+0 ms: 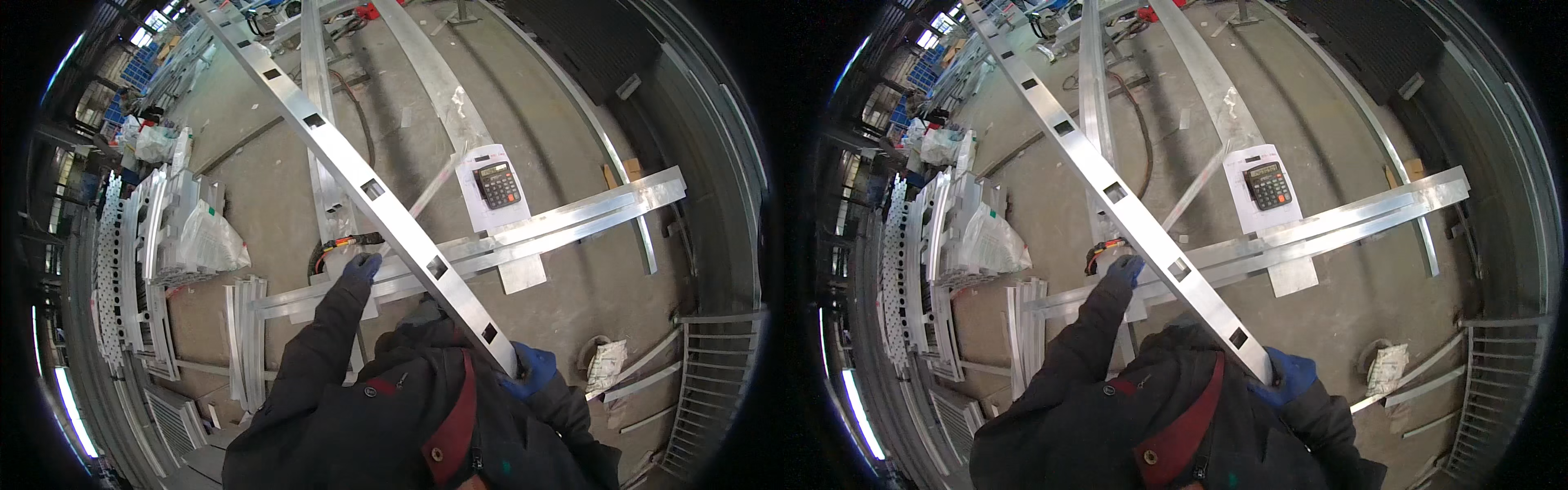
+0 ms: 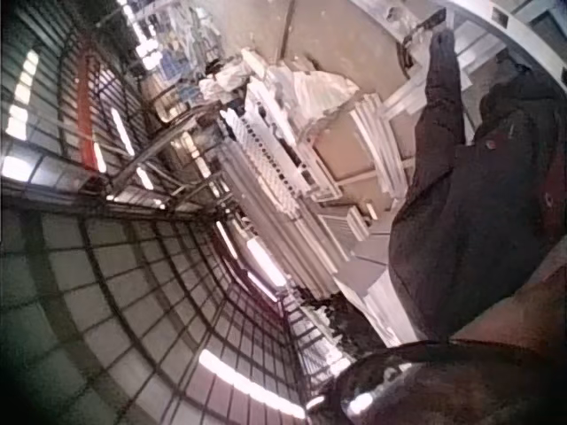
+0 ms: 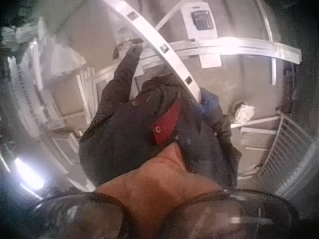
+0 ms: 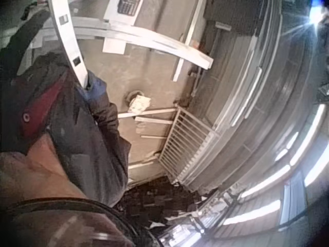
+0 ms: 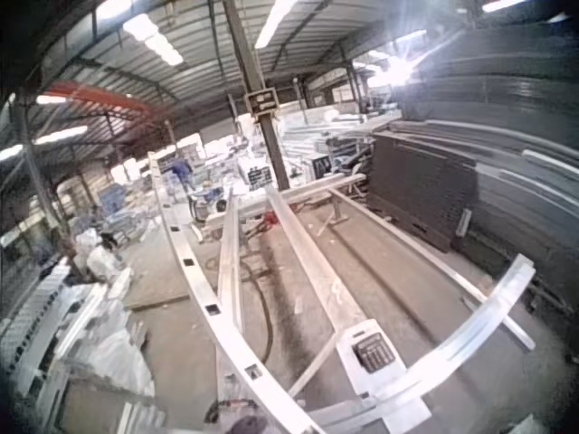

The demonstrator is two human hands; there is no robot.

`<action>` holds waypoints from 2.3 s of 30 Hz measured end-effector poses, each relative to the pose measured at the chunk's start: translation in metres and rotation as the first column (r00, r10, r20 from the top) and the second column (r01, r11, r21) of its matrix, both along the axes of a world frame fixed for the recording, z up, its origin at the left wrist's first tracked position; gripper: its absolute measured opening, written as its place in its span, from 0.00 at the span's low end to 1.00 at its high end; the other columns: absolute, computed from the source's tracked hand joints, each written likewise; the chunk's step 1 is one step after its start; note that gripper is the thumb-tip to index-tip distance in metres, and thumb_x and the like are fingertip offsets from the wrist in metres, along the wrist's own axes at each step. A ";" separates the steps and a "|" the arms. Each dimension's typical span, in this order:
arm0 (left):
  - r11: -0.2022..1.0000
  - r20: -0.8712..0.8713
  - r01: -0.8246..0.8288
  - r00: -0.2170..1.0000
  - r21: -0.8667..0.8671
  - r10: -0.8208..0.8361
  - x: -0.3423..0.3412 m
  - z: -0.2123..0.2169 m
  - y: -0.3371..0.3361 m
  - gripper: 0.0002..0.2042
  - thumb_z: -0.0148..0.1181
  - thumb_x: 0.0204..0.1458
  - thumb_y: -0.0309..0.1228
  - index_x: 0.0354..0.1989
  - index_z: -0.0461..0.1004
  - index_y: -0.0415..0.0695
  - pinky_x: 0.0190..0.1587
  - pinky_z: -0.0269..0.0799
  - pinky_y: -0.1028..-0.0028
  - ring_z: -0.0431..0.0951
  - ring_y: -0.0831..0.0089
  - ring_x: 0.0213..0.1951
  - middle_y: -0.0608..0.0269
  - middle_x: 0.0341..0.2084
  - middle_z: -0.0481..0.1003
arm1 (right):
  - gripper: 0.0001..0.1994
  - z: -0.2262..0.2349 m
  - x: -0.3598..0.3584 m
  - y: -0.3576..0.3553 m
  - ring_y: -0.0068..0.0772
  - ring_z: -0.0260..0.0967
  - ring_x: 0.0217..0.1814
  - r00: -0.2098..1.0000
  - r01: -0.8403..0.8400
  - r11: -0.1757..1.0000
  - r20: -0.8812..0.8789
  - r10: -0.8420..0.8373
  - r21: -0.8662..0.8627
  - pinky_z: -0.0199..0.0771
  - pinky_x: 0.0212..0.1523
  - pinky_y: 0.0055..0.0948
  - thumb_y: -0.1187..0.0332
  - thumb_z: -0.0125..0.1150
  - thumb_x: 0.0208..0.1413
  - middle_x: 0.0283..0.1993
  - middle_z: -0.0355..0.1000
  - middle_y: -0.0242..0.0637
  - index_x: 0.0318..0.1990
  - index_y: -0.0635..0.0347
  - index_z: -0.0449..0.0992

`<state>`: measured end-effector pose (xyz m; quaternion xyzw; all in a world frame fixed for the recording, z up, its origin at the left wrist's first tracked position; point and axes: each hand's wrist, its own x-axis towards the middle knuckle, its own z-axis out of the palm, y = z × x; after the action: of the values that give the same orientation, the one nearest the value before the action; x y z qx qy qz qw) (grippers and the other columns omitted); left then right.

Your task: The person handles long aluminum frames, aligning them on a workbench and measuring their lengths with a tape measure. They repeatedly reposition the frames and take multiple measurements to verify dimensions.

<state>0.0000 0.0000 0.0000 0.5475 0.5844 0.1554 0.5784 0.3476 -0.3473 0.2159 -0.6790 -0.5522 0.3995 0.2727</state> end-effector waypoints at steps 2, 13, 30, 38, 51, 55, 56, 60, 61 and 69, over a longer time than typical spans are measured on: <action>0.998 0.048 -0.002 0.999 0.057 -0.001 -0.011 -0.018 0.021 0.17 0.67 0.62 0.46 0.43 0.80 0.43 0.32 0.65 0.75 0.68 0.81 0.29 0.72 0.27 0.74 | 0.32 0.004 0.000 0.008 0.47 0.79 0.32 1.000 -0.001 0.998 0.007 0.001 -0.070 0.78 0.35 0.38 0.56 0.78 0.52 0.33 0.78 0.48 0.63 0.60 0.76; 0.889 -0.194 0.331 0.940 0.318 -0.281 0.118 -0.035 0.179 0.26 0.70 0.56 0.52 0.53 0.81 0.43 0.58 0.73 0.58 0.80 0.52 0.52 0.44 0.50 0.78 | 0.28 0.002 -0.002 0.130 0.52 0.80 0.35 1.000 0.023 0.993 0.008 -0.022 -0.115 0.81 0.38 0.41 0.57 0.75 0.54 0.35 0.80 0.48 0.61 0.57 0.77; 0.574 -0.463 0.590 0.805 0.568 -0.370 0.471 -0.200 0.350 0.36 0.78 0.44 0.45 0.65 0.74 0.56 0.64 0.71 0.53 0.73 0.52 0.62 0.60 0.66 0.68 | 0.31 -0.005 0.093 0.202 0.47 0.80 0.31 0.899 0.058 0.982 0.436 0.027 -0.180 0.80 0.32 0.41 0.56 0.79 0.52 0.34 0.79 0.43 0.58 0.63 0.75; 0.557 -0.446 0.504 0.860 0.661 -0.249 0.479 -0.209 0.341 0.53 0.80 0.42 0.51 0.78 0.59 0.53 0.63 0.72 0.49 0.71 0.42 0.67 0.37 0.75 0.57 | 0.27 -0.035 0.175 0.186 0.49 0.79 0.29 0.936 0.068 0.950 0.349 0.045 -0.305 0.79 0.32 0.44 0.57 0.80 0.51 0.28 0.78 0.44 0.54 0.61 0.78; 0.802 0.809 -0.136 0.006 -0.582 0.588 0.197 0.032 0.103 0.40 0.40 0.67 0.66 0.72 0.64 0.41 0.73 0.60 0.45 0.69 0.50 0.68 0.44 0.67 0.69 | 0.30 -0.082 0.193 0.159 0.48 0.79 0.29 0.960 -0.168 0.939 0.167 0.225 -0.301 0.78 0.33 0.43 0.61 0.79 0.48 0.29 0.78 0.48 0.58 0.63 0.78; 0.711 0.702 -0.459 0.229 -0.534 0.675 0.139 0.047 0.084 0.37 0.56 0.63 0.60 0.69 0.67 0.40 0.67 0.70 0.46 0.75 0.50 0.62 0.41 0.63 0.72 | 0.29 -0.082 0.181 0.148 0.47 0.77 0.28 0.916 -0.311 0.928 0.196 0.351 -0.206 0.78 0.32 0.44 0.60 0.79 0.49 0.28 0.77 0.44 0.57 0.62 0.78; 0.821 0.671 -0.475 0.500 -0.316 0.548 0.120 0.045 0.071 0.33 0.52 0.67 0.57 0.67 0.68 0.41 0.66 0.72 0.49 0.76 0.53 0.62 0.46 0.61 0.73 | 0.29 -0.085 0.178 0.147 0.48 0.78 0.29 0.894 -0.346 0.913 0.219 0.391 -0.215 0.78 0.32 0.44 0.60 0.79 0.50 0.29 0.78 0.44 0.57 0.62 0.78; 0.620 0.642 -0.433 0.116 -0.654 0.758 0.054 0.032 0.017 0.21 0.58 0.69 0.41 0.66 0.71 0.45 0.59 0.78 0.52 0.80 0.56 0.56 0.50 0.57 0.77 | 0.29 -0.104 0.169 0.139 0.48 0.79 0.35 0.818 -0.437 0.886 0.342 0.464 -0.157 0.79 0.36 0.46 0.60 0.79 0.50 0.35 0.79 0.46 0.58 0.60 0.77; 0.701 0.673 -0.512 0.283 -0.497 0.684 0.038 0.029 -0.003 0.25 0.52 0.72 0.47 0.69 0.67 0.43 0.66 0.73 0.49 0.77 0.55 0.61 0.51 0.59 0.75 | 0.29 -0.111 0.165 0.137 0.48 0.79 0.36 0.803 -0.453 0.883 0.374 0.463 -0.121 0.80 0.37 0.47 0.60 0.79 0.50 0.36 0.79 0.46 0.58 0.60 0.77; 0.585 0.421 -0.523 0.408 -0.620 0.810 -0.061 -0.025 -0.090 0.24 0.57 0.70 0.48 0.63 0.70 0.41 0.63 0.80 0.54 0.80 0.56 0.58 0.51 0.58 0.76 | 0.31 -0.180 0.132 0.149 0.47 0.80 0.43 0.811 -0.407 0.913 0.444 0.382 -0.043 0.82 0.47 0.43 0.68 0.79 0.48 0.47 0.80 0.46 0.62 0.56 0.76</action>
<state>-0.0614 -0.0897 -0.0248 0.0354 0.5238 0.4426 0.7270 0.4795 -0.1982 0.0358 -0.6148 -0.7388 0.2672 0.0692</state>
